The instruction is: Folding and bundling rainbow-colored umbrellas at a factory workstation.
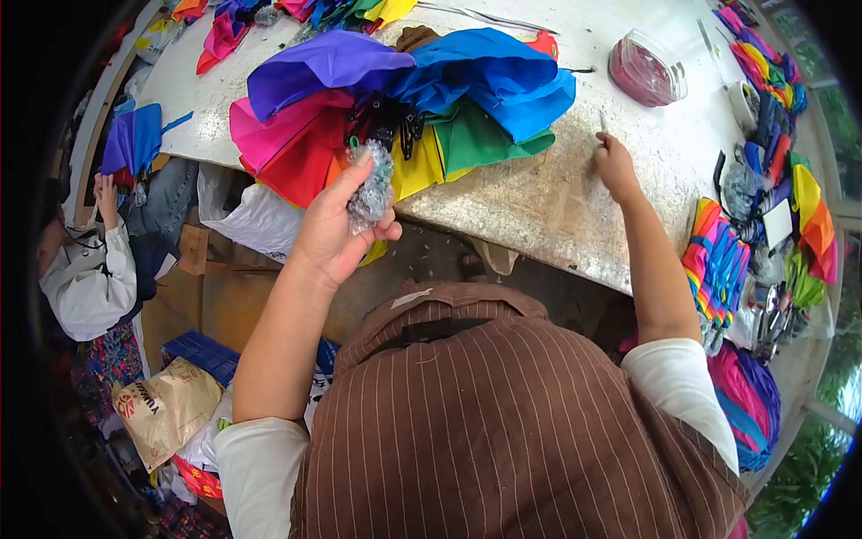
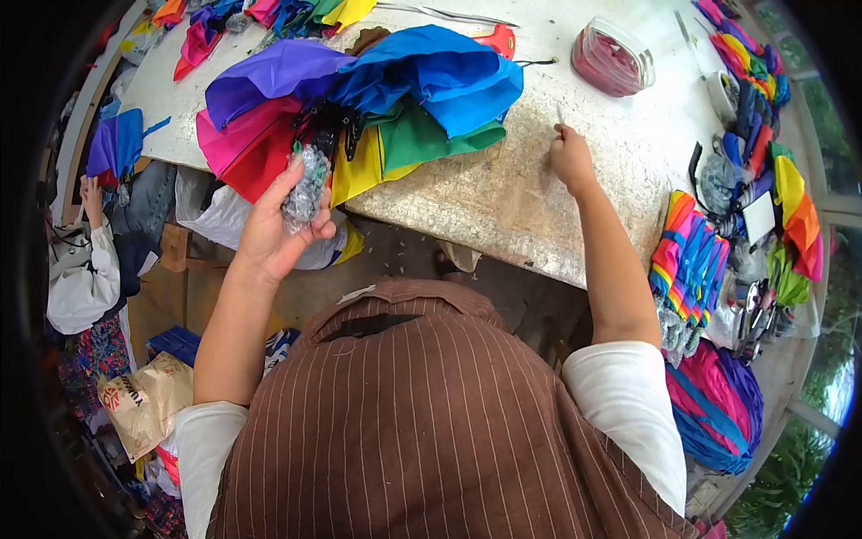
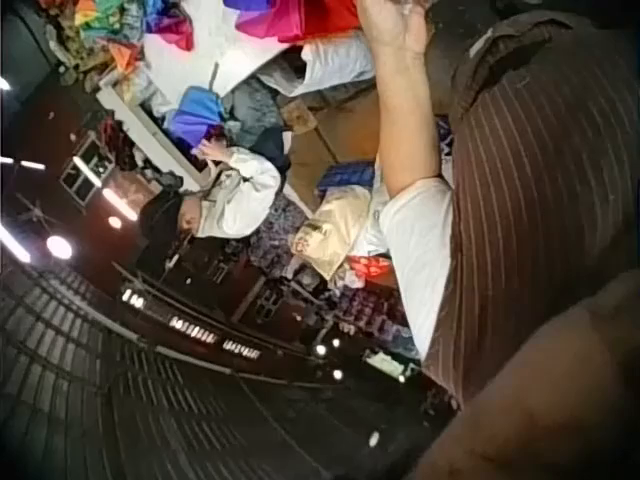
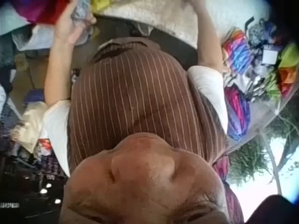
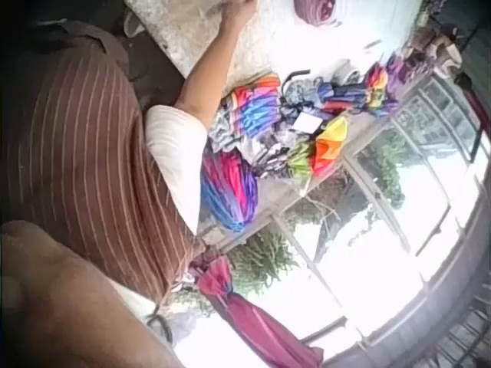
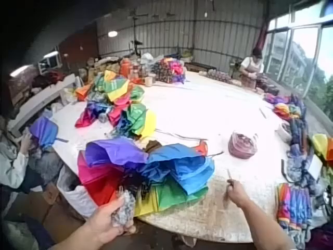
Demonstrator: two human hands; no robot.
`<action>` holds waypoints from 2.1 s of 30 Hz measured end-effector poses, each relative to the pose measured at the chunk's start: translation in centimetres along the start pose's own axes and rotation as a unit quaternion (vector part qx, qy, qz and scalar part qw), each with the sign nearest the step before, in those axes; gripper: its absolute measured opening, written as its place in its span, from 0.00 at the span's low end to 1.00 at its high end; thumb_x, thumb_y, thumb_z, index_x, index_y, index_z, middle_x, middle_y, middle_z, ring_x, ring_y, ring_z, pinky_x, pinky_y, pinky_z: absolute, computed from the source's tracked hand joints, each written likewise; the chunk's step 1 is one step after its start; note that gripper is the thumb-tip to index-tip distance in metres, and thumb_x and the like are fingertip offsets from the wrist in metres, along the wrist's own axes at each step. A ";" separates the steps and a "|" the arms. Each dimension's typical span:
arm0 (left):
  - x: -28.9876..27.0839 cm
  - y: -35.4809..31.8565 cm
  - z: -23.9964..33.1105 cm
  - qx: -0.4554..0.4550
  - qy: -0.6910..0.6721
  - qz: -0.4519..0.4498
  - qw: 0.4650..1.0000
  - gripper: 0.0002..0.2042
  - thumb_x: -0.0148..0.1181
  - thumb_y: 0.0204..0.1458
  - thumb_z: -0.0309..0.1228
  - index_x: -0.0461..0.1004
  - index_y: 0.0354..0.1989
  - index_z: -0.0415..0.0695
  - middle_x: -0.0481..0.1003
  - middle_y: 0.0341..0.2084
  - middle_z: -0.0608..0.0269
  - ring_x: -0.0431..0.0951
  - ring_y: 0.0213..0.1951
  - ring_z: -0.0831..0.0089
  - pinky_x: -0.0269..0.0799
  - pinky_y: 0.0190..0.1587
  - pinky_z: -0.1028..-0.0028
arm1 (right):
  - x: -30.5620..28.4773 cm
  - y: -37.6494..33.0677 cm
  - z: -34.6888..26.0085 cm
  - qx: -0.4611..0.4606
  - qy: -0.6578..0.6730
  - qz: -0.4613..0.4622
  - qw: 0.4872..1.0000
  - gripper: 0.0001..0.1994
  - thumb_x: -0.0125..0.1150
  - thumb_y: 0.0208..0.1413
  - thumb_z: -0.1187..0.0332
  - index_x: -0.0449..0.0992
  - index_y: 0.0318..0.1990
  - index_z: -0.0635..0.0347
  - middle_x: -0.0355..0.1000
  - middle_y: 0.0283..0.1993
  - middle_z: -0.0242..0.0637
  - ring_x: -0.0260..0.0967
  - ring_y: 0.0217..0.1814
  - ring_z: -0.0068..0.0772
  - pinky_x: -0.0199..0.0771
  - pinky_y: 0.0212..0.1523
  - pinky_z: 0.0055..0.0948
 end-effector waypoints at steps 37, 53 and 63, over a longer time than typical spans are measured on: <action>-0.7 -2.0 2.7 0.038 0.104 0.008 0.994 0.10 0.57 0.54 0.37 0.69 0.38 0.45 0.70 0.22 0.66 0.68 0.19 0.75 0.67 0.22 0.69 | -9.2 -15.7 -23.0 0.117 0.707 -0.310 0.625 0.22 0.46 0.64 0.52 0.68 0.51 0.64 0.55 0.20 0.21 0.43 0.13 0.11 0.42 0.13 0.15; 1.0 1.2 1.4 0.108 0.330 0.016 0.938 0.22 0.60 0.53 0.35 0.66 0.53 0.37 0.72 0.40 0.63 0.71 0.41 0.78 0.67 0.44 0.76 | -17.0 -21.3 -30.0 -0.204 0.440 -0.334 0.808 0.16 0.58 0.59 0.62 0.72 0.47 0.65 0.70 0.31 0.29 0.65 0.32 0.20 0.67 0.33 0.21; 1.4 2.3 0.4 0.016 0.127 -0.037 0.991 0.12 0.52 0.59 0.38 0.73 0.44 0.44 0.77 0.34 0.65 0.77 0.34 0.74 0.73 0.37 0.71 | -24.4 -26.6 -36.9 -0.141 0.503 -0.558 0.645 0.19 0.60 0.56 0.64 0.67 0.53 0.60 0.72 0.41 0.43 0.73 0.41 0.40 0.73 0.41 0.30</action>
Point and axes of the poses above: each hand's wrist, its own y-axis towards the middle knuckle, its own x-axis out of the palm, z = x × y, the point moved 9 cm from there along y, towards the middle knuckle
